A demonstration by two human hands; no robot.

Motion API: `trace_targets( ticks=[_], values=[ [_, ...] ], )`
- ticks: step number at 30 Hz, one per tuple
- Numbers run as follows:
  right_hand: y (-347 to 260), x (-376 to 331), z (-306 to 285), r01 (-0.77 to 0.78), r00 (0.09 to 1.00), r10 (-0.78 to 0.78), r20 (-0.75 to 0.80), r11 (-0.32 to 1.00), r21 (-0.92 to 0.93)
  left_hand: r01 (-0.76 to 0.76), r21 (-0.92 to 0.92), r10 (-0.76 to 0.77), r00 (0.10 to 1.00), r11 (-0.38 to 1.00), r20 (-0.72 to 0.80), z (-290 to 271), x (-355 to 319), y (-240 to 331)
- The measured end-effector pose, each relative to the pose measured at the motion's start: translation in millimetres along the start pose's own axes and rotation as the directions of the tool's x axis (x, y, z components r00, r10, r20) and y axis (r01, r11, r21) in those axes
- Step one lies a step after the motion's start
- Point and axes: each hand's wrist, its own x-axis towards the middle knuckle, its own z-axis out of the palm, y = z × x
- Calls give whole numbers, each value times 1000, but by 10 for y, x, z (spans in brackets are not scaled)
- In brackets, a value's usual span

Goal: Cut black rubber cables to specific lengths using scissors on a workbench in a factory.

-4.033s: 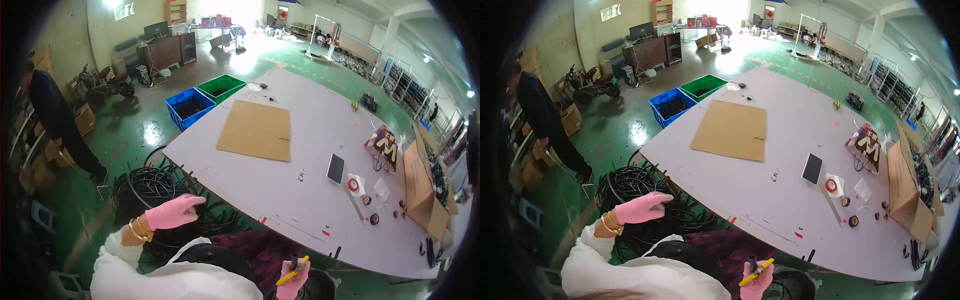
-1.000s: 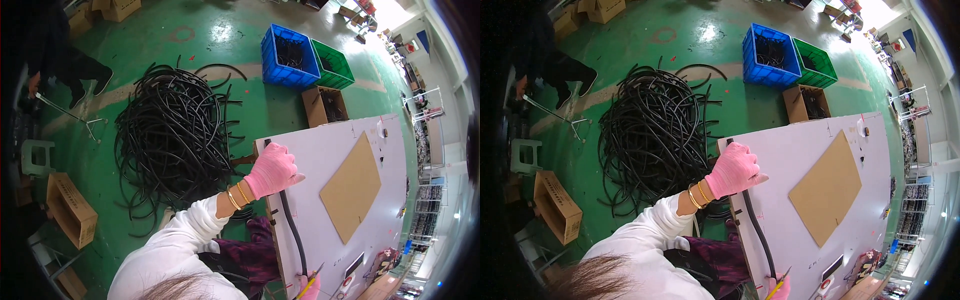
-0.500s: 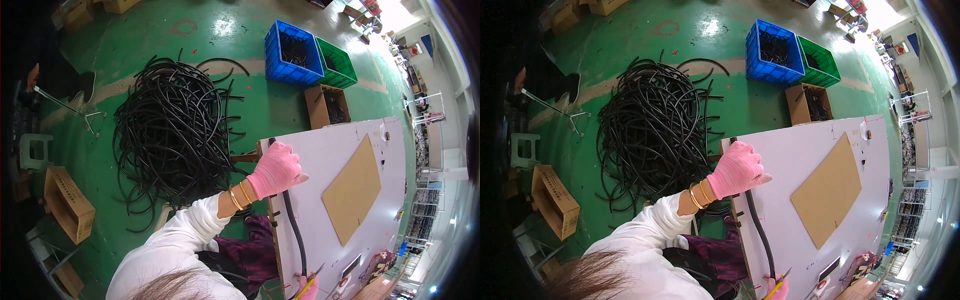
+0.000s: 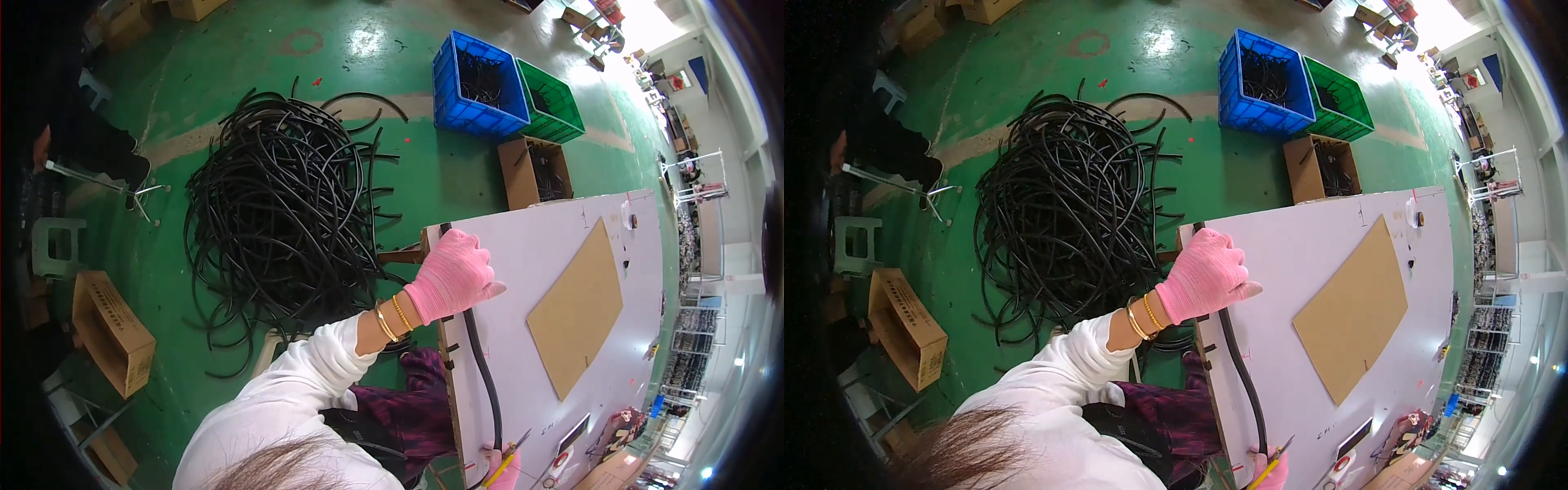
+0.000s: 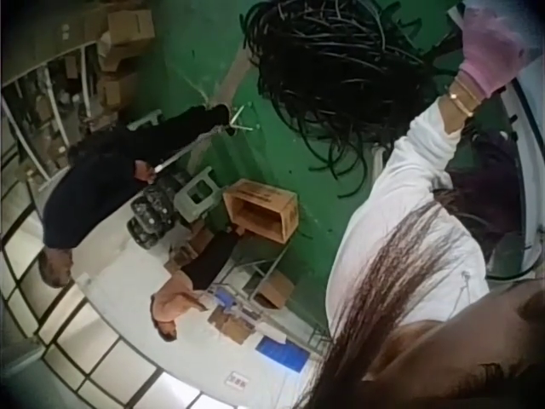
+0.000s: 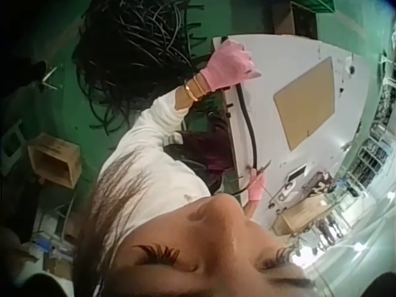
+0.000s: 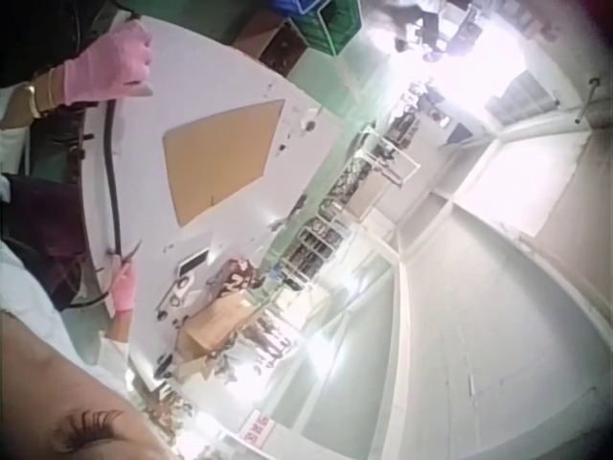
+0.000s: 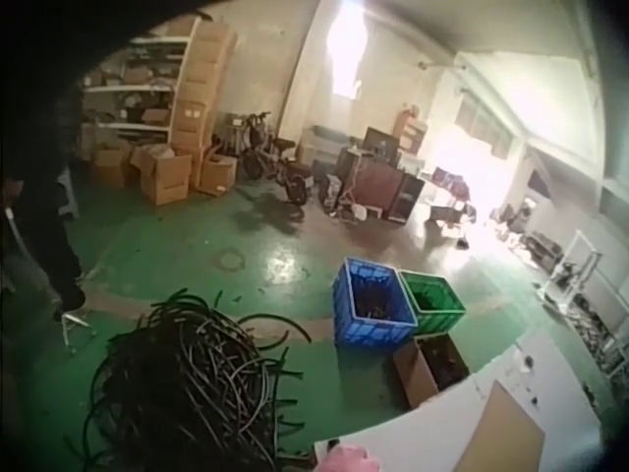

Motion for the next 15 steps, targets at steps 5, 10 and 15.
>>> trace_targets(
  ticks=[5,10,15],
  values=[
    [131,-3,47,16,1000,-16,-4,999,50,4,-2,-4,1000,1000,1,2,16,9],
    [-123,-12,-40,-89,996,85,39,990,108,7,-23,-8,1000,1000,-25,15,-4,-20],
    [-86,-27,-60,-60,997,58,59,997,45,9,-32,-11,999,999,-40,9,21,-3]
  ],
)
